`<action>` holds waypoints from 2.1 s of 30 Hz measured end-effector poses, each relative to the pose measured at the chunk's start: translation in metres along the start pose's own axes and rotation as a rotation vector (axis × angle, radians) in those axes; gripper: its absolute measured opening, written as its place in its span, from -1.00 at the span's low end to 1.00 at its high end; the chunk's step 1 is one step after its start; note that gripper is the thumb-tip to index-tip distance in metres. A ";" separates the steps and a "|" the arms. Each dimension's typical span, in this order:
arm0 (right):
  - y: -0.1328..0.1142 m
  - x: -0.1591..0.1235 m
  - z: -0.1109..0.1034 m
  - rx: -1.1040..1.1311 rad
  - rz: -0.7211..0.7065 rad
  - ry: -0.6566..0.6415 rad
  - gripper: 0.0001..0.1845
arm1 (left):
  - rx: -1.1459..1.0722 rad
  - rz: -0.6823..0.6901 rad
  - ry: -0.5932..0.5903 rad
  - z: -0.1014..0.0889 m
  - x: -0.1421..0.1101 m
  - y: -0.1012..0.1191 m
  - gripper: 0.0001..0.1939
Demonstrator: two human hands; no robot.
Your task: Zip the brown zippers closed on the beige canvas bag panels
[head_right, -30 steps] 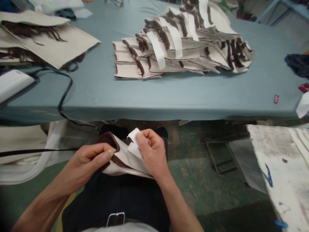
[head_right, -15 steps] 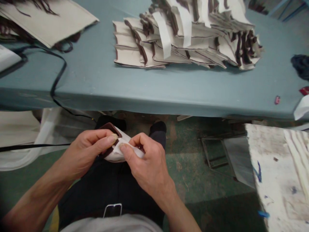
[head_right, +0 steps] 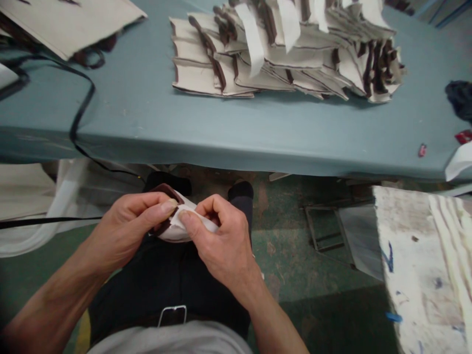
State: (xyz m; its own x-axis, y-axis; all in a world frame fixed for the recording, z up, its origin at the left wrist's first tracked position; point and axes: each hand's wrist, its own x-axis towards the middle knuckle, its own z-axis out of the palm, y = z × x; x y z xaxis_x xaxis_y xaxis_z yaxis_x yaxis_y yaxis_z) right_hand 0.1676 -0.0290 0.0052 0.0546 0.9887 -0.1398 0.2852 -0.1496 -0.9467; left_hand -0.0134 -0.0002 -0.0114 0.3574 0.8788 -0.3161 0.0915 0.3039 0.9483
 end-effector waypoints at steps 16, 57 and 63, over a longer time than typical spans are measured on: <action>0.007 0.001 0.007 -0.097 0.003 0.009 -0.68 | 0.124 0.070 0.086 0.002 0.002 0.001 -0.62; 0.034 0.014 0.026 -0.074 -0.113 0.018 -0.75 | 0.382 0.102 0.199 0.010 0.010 0.008 -0.88; 0.032 0.013 0.030 0.118 -0.038 0.040 -0.75 | 0.316 0.133 0.300 0.017 0.008 0.007 -0.89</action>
State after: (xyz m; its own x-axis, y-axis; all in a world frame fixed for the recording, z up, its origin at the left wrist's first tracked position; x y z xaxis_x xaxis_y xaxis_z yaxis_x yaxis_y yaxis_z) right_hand 0.1485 -0.0210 -0.0353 0.0842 0.9920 -0.0937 0.1731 -0.1071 -0.9791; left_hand 0.0064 0.0030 -0.0067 0.1040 0.9845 -0.1410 0.3590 0.0950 0.9285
